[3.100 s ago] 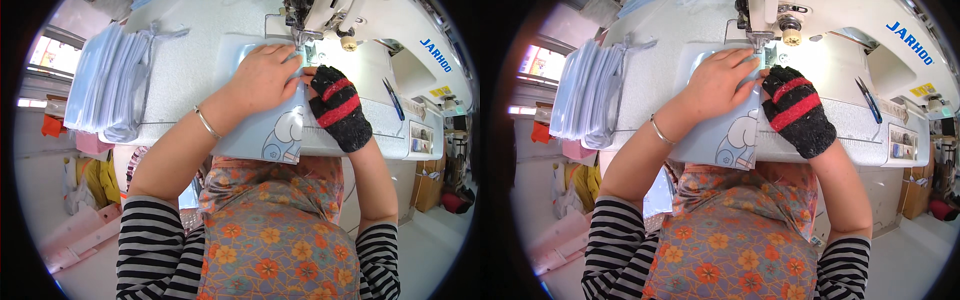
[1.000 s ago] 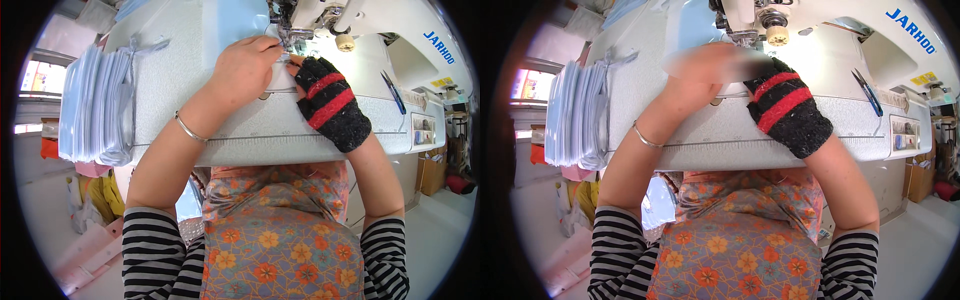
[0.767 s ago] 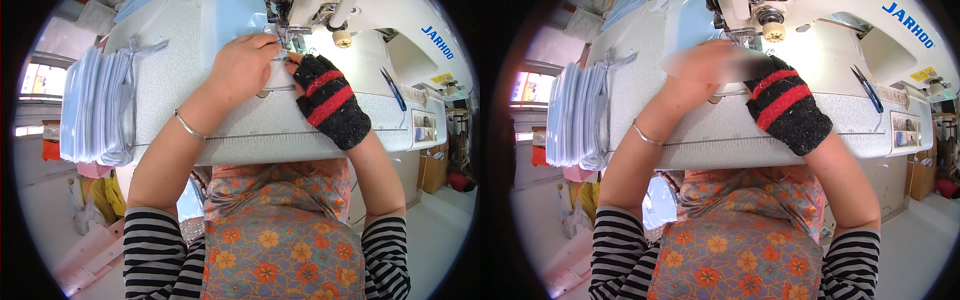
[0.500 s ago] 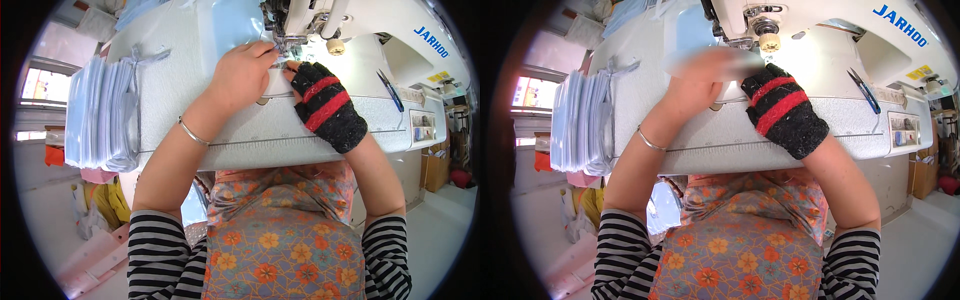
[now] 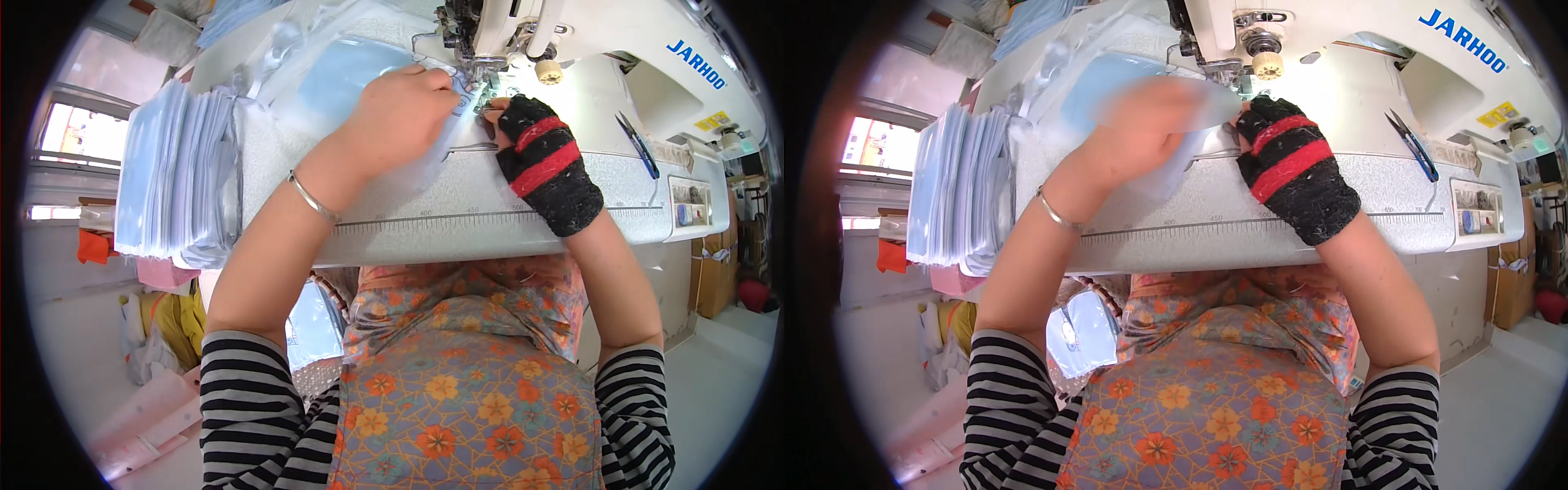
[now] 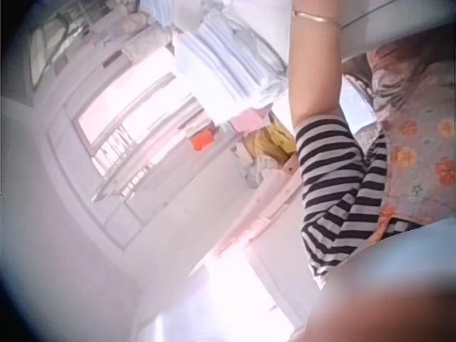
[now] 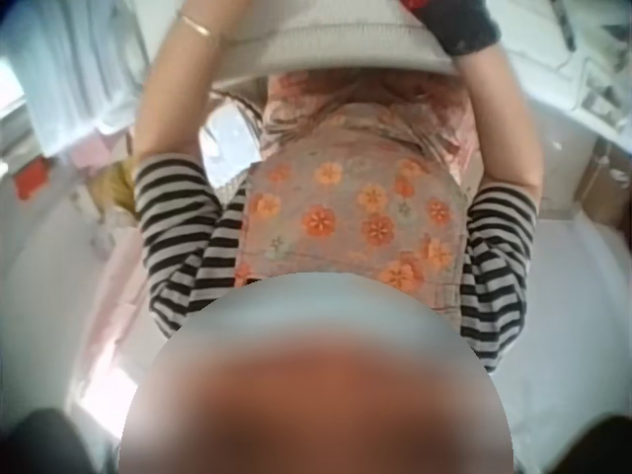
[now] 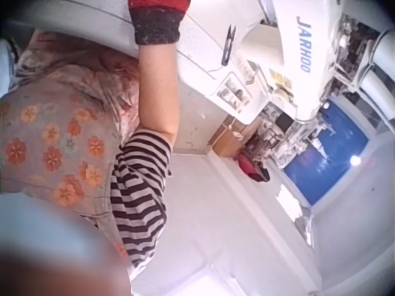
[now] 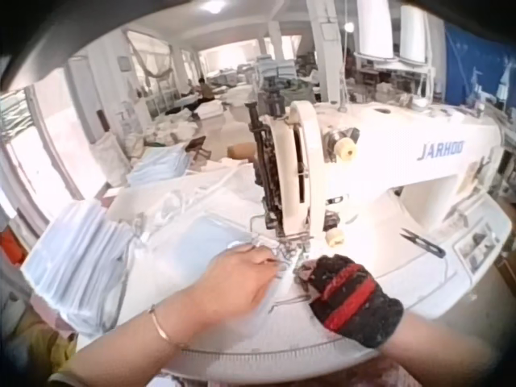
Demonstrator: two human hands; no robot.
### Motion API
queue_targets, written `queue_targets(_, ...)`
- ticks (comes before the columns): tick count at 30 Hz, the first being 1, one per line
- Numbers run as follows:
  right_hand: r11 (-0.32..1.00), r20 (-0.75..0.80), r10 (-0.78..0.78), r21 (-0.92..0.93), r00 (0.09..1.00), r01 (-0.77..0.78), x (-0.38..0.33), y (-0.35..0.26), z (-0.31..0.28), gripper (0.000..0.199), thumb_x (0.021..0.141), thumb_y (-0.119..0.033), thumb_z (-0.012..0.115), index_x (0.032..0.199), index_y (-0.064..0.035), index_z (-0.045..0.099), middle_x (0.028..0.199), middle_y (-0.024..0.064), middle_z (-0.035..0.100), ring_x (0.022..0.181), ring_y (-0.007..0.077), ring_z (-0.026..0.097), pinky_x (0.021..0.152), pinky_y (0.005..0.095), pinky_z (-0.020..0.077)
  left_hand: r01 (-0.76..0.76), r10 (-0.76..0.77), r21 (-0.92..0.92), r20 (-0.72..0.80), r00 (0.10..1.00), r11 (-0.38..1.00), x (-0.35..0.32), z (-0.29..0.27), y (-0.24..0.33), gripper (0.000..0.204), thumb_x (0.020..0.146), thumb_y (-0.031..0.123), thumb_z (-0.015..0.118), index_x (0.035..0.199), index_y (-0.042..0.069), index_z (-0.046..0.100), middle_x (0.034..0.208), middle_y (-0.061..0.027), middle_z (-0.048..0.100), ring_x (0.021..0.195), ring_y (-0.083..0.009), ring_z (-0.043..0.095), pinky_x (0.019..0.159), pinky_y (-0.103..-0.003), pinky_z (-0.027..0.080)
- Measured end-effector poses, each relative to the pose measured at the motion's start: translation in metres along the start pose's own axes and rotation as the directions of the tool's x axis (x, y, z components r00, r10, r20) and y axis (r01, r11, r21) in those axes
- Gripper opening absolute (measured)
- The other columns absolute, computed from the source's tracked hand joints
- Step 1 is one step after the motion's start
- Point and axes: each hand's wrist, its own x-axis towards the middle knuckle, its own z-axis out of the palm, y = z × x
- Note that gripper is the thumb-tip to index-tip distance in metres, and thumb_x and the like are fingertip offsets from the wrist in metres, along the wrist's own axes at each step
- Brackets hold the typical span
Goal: The person is using a sewing machine to stitch light blue pouches or small bags.
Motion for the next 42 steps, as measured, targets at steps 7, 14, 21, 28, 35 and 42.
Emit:
queue_targets(7,0.996,0.041,-0.086,-0.011,0.995,0.087,-0.003,-0.002,0.001,0.027,0.086,-0.001,0.056,0.111,-0.0037,0.066,0.117,0.0143,0.065,0.107,0.0344,0.061,0.095,0.0428,0.0489,0.076,-0.076,-0.004,-0.204,0.976,0.997,-0.025,0.028,0.046,0.043,0.083,0.022,0.068,0.119,-0.002,0.061,0.13,-0.0194,0.059,0.114,-0.0374,0.06,0.096,-0.042,0.051)
queue_targets(14,0.996,0.066,-0.091,0.012,0.994,0.09,-0.008,-0.005,-0.002,0.032,0.083,0.0,0.056,0.113,-0.0024,0.065,0.119,0.0155,0.064,0.109,0.0349,0.06,0.097,0.0427,0.0478,0.111,-0.122,-0.055,-0.278,0.953,0.992,-0.026,0.025,0.052,0.042,0.082,0.021,0.07,0.116,-0.002,0.062,0.124,-0.0175,0.062,0.116,-0.0345,0.059,0.098,-0.042,0.048)
queue_targets(21,0.99,0.095,-0.13,-0.039,0.987,0.135,-0.007,-0.005,-0.005,0.039,0.078,-0.001,0.058,0.117,-0.0032,0.062,0.121,0.0158,0.063,0.111,0.034,0.059,0.096,0.0441,0.0481,0.083,-0.103,-0.081,-0.285,0.953,0.993,-0.02,0.02,0.047,0.041,0.079,0.019,0.07,0.114,-0.001,0.062,0.12,-0.0159,0.062,0.114,-0.0334,0.059,0.096,-0.045,0.048)
queue_targets(28,0.991,0.092,-0.129,-0.007,0.987,0.13,-0.003,-0.01,-0.009,0.043,0.075,0.004,0.057,0.116,-0.0057,0.062,0.122,0.0163,0.062,0.111,0.0371,0.058,0.099,0.0457,0.0461,0.453,-0.408,0.388,-0.196,0.892,0.803,-0.045,-0.019,-0.07,0.061,0.085,0.034,0.062,0.138,0.006,0.05,0.135,-0.0225,0.053,0.121,-0.0378,0.056,0.099,-0.047,0.048)
queue_targets(35,0.994,0.123,-0.105,-0.005,0.987,0.107,-0.002,-0.011,-0.01,0.042,0.076,0.005,0.056,0.116,-0.0041,0.061,0.121,0.0171,0.061,0.109,0.0369,0.058,0.097,0.0451,0.0468,0.702,-0.75,0.328,0.03,0.661,0.632,-0.043,-0.017,-0.218,0.051,0.087,0.025,0.056,0.134,0.006,0.052,0.135,-0.0268,0.053,0.121,-0.0404,0.057,0.1,-0.047,0.048)
queue_targets(42,0.994,0.099,-0.088,0.073,0.991,0.081,0.004,-0.014,-0.016,0.039,0.075,0.006,0.058,0.113,-0.0041,0.062,0.116,0.0174,0.063,0.106,0.0375,0.06,0.094,0.0448,0.0494,0.535,-0.435,0.385,-0.319,0.842,0.753,0.071,-0.057,-0.274,0.04,0.083,0.022,0.07,0.119,0.008,0.058,0.113,-0.0194,0.062,0.108,-0.0365,0.059,0.095,-0.046,0.047)
